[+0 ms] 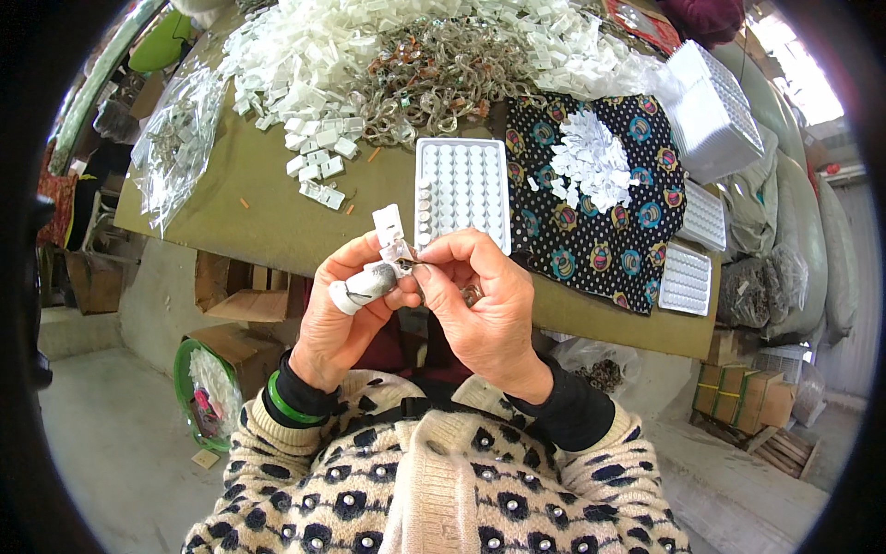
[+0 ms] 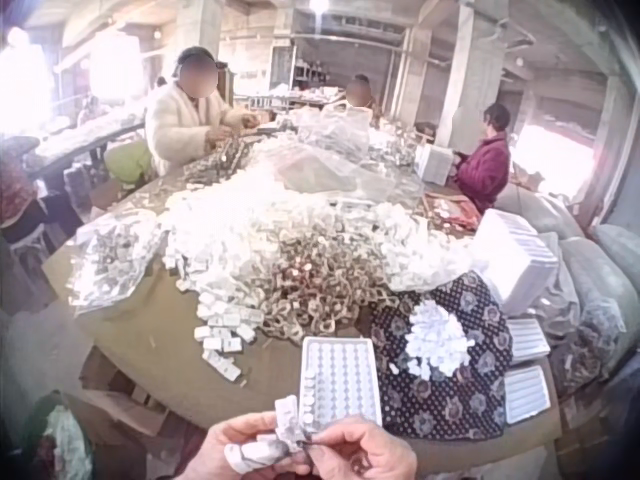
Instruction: The person repeatedly picks small white plastic housings and metal clips from a table, inserts the clips into the housings, and places the assembled units into a white tray. The person handles items one at a time and continues the cycle throughout the clip.
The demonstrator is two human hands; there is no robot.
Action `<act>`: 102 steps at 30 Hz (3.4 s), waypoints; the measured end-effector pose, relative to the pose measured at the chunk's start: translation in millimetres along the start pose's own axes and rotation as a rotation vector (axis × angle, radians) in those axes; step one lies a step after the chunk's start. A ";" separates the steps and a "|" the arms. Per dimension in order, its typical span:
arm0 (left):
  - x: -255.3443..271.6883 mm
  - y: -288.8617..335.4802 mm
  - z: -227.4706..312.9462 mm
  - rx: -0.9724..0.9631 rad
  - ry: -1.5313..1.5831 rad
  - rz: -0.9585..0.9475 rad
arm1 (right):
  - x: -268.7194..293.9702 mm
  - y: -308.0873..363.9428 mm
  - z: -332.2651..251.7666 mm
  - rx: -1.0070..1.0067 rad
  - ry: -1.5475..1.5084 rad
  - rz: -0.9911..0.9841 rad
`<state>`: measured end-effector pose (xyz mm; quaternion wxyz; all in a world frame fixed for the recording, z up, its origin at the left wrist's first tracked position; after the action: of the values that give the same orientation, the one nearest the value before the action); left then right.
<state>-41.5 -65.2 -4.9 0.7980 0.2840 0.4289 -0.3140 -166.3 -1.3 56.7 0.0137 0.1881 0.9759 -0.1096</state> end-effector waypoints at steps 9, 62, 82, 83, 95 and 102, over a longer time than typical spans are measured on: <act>1.0 5.2 0.1 -0.089 -0.103 0.006 | 5.4 -2.5 7.4 -0.224 -0.192 -0.022; 0.2 20.4 27.0 -0.181 -0.112 0.111 | -9.0 -14.4 -6.4 0.154 0.319 -0.183; 19.1 12.9 13.0 0.025 -0.017 0.121 | 12.0 -89.0 35.4 0.109 0.690 -0.184; 20.3 12.8 13.7 0.029 -0.017 0.108 | 13.4 -87.3 30.9 0.124 0.668 -0.200; 16.6 11.6 16.9 -0.001 -0.091 0.188 | -6.1 -72.5 26.9 0.483 1.054 -0.459; 8.3 11.7 17.5 -0.123 -0.142 0.217 | -5.8 -69.1 17.5 0.493 0.906 -0.388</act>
<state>-20.3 -72.5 -1.6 0.8714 0.2564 0.3567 -0.2183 -186.7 -69.9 54.5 -0.4728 0.0307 0.8463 -0.2436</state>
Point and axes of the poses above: each hand's wrist, its own y-axis away from the middle knuckle, its own x-axis out of the back of the hand, z = x × y, the point moved 6 cm from there along -y, towards the middle knuckle, and after that the axes turned 3 degrees about x, right-handed, at the moved point
